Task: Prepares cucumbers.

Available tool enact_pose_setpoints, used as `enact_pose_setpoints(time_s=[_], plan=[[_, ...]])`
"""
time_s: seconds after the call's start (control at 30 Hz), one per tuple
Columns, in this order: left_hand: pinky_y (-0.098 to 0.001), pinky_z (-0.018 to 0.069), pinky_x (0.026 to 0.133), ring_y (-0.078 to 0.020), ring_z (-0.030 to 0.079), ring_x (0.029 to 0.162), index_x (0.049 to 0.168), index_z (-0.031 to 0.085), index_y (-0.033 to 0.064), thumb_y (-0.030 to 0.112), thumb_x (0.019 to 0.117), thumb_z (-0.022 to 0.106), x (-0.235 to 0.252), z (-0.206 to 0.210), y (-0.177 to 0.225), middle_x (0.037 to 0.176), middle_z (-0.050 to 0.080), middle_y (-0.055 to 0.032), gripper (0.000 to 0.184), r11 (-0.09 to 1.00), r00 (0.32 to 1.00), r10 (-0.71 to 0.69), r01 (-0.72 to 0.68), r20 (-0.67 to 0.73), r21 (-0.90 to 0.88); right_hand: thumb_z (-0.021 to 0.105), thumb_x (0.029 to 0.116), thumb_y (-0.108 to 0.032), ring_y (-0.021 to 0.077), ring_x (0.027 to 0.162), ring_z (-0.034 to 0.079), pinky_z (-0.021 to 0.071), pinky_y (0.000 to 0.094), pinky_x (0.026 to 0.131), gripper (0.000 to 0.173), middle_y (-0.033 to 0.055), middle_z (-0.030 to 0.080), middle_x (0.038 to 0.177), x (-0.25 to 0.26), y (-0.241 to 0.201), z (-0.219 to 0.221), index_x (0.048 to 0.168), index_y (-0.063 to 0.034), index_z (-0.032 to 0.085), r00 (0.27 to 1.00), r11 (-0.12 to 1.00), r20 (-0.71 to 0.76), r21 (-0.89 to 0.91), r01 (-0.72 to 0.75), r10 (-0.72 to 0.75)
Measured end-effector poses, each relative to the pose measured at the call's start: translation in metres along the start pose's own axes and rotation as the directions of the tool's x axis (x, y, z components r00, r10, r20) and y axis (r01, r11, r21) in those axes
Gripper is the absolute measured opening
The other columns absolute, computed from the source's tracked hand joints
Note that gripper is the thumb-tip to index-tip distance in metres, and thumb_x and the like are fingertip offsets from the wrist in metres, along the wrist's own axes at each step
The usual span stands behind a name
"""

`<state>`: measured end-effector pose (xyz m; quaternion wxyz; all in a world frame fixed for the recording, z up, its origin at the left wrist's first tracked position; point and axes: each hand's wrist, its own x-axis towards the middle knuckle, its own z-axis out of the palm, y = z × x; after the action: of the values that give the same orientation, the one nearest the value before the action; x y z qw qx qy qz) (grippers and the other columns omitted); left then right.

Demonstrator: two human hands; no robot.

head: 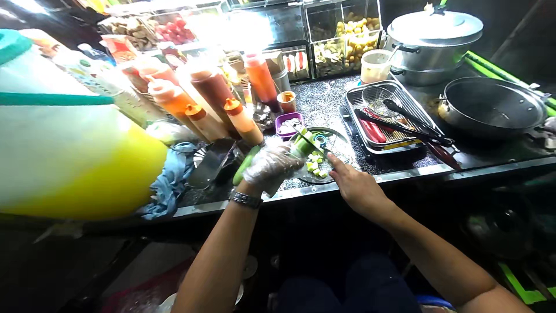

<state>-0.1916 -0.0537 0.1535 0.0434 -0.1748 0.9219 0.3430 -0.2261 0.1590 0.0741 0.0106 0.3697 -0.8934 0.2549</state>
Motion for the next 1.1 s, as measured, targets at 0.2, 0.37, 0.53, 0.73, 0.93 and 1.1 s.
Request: enact_pose_setpoints(time_s=[0.2,0.37,0.53,0.73,0.93,1.1], plan=[[-0.0296,0.0514,0.060,-0.0113,0.059,0.064,0.107,0.068,0.0033,0.005,0.0883,0.075,-0.018,0.002,0.002,0.078,0.065,-0.0051,0.020,0.992,0.998,0.056,-0.057,-0.014,-0.110,0.034,0.1131,-0.034,0.0405,0.087,0.070,0.0560,0.0546,0.079,0.052,0.0229,0.068,0.111,0.015,0.000,-0.010,0.161,-0.0127,0.034,0.998,0.998,0.032,0.039,-0.048,0.047],[-0.0355,0.0536,0.066,-0.0151,0.062,0.070,0.109,0.069,0.0056,0.012,0.0899,0.075,-0.005,-0.004,-0.018,0.086,0.067,-0.0078,0.022,0.992,0.997,0.011,-0.020,-0.072,-0.125,0.039,0.1114,-0.032,0.0328,0.073,0.071,0.0583,0.0461,0.064,0.050,0.0175,0.071,0.099,-0.009,-0.007,-0.007,0.154,-0.0073,0.046,0.987,0.996,-0.138,-0.010,0.086,-0.086],[-0.0401,0.0561,0.066,-0.0180,0.066,0.071,0.112,0.069,0.0096,0.017,0.0873,0.077,0.014,-0.001,-0.036,0.088,0.070,-0.0077,0.027,0.989,0.992,0.085,-0.095,-0.090,-0.114,0.038,0.1116,-0.032,0.0327,0.071,0.071,0.0579,0.0444,0.063,0.048,0.0175,0.070,0.095,-0.015,-0.008,0.002,0.151,-0.0069,0.050,0.990,0.994,-0.104,-0.067,0.084,-0.091],[-0.0353,0.0535,0.064,-0.0155,0.063,0.071,0.113,0.067,0.0056,0.011,0.0892,0.074,-0.016,0.005,-0.006,0.087,0.067,-0.0087,0.025,0.980,0.994,0.103,-0.109,-0.043,-0.167,0.033,0.1132,-0.033,0.0391,0.089,0.071,0.0567,0.0525,0.079,0.051,0.0218,0.069,0.111,0.010,-0.009,-0.006,0.159,-0.0107,0.037,0.997,1.000,0.078,-0.013,-0.006,0.007],[-0.0307,0.0533,0.064,-0.0119,0.062,0.070,0.111,0.068,0.0051,0.005,0.0883,0.074,-0.021,0.001,-0.001,0.084,0.067,-0.0062,0.024,0.987,0.997,0.061,-0.066,-0.039,-0.147,0.040,0.1118,-0.032,0.0377,0.077,0.070,0.0570,0.0534,0.070,0.050,0.0207,0.070,0.102,0.011,-0.003,-0.020,0.156,-0.0092,0.042,0.991,0.997,-0.132,0.063,0.037,-0.029],[-0.0310,0.0555,0.060,-0.0117,0.064,0.067,0.109,0.069,0.0078,0.021,0.0897,0.074,0.021,0.011,-0.070,0.084,0.069,-0.0045,0.024,0.902,0.964,0.264,-0.236,0.031,-0.361,0.041,0.1114,-0.034,0.0380,0.092,0.070,0.0548,0.0566,0.085,0.054,0.0215,0.070,0.108,0.016,0.012,-0.017,0.159,-0.0102,0.036,0.998,0.979,0.054,0.203,-0.018,0.007]])
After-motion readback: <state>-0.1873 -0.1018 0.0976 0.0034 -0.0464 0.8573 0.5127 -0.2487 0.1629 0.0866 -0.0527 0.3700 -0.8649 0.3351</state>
